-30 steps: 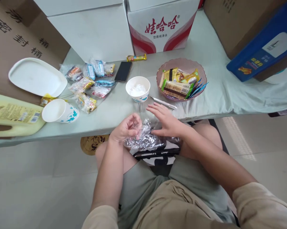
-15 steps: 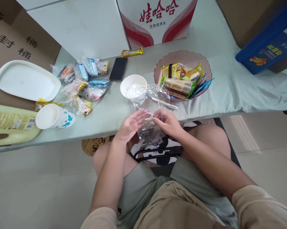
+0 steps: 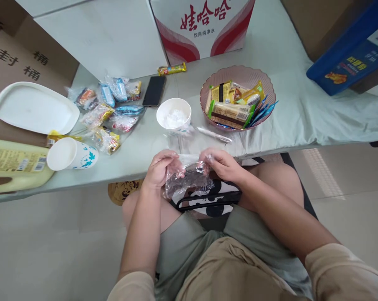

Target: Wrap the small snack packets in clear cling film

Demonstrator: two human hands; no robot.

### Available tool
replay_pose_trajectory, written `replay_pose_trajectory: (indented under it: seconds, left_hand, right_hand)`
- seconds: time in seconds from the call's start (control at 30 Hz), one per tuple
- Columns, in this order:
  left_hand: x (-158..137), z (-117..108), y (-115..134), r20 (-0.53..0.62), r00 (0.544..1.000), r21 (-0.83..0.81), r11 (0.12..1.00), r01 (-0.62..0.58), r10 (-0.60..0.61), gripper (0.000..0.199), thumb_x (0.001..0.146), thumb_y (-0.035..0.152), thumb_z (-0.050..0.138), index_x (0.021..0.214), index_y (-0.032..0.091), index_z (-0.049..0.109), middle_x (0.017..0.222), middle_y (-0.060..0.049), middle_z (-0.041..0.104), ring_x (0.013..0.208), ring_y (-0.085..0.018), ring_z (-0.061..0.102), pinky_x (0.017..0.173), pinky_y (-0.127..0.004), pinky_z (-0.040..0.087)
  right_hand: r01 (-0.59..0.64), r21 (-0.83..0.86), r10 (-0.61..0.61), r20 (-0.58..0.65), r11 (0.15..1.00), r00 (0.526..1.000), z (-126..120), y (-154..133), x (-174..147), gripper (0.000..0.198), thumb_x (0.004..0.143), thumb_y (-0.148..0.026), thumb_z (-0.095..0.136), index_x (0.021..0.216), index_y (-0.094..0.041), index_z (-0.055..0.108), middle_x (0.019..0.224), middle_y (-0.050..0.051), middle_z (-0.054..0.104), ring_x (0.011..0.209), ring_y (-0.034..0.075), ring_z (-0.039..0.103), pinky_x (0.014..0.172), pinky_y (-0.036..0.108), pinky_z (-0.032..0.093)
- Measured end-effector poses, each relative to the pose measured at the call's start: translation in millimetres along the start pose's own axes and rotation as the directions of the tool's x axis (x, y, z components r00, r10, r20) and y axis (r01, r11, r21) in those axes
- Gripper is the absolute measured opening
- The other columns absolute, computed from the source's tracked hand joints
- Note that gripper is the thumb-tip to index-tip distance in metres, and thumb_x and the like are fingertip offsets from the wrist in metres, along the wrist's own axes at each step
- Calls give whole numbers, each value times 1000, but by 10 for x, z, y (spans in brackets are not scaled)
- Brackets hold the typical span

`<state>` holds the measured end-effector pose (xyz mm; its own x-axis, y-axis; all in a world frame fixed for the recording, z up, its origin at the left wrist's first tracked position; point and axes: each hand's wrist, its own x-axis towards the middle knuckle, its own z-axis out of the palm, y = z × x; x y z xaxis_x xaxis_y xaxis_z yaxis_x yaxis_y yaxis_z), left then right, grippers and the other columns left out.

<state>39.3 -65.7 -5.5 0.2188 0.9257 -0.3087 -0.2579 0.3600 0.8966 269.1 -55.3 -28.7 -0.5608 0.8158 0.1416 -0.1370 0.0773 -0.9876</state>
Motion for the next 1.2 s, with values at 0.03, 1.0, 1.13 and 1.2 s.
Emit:
replay_pose_trajectory:
  seconds: [0.03, 1.0, 1.13, 1.2]
  left_hand:
    - [-6, -2, 10, 23, 999, -28, 999, 23, -22, 26, 68, 40, 80, 75, 21, 64, 56, -2, 70, 44, -22, 65, 38, -29, 50]
    - [81, 46, -136, -121, 991, 118, 992, -38, 53, 40, 61, 34, 86, 90, 16, 67, 82, -5, 76, 78, -20, 74, 75, -31, 57]
    - [54, 34, -120, -72, 996, 268, 963, -39, 60, 33, 71, 35, 77, 96, 17, 67, 89, -5, 77, 87, -22, 73, 78, -32, 57]
    - [59, 43, -111, -76, 995, 374, 927, -37, 71, 32, 75, 36, 73, 100, 18, 66, 88, -4, 76, 84, -20, 72, 76, -30, 56]
  right_hand:
    - [47, -45, -47, 9, 998, 999, -19, -5, -3, 22, 98, -37, 52, 90, -20, 62, 83, 2, 65, 69, 13, 61, 68, 28, 52]
    - [-91, 192, 145, -290, 977, 946, -3, 10, 18, 51, 74, -45, 80, 112, -25, 52, 107, 6, 67, 103, 21, 66, 91, 37, 55]
    - [-136, 130, 160, -193, 982, 968, 6, -9, -31, 39, 82, -46, 71, 111, -22, 57, 92, 4, 69, 86, 19, 68, 79, 34, 56]
    - [-189, 96, 205, -203, 977, 958, -1, -4, -41, 36, 84, -47, 67, 108, -21, 61, 83, 1, 66, 70, 16, 64, 65, 30, 55]
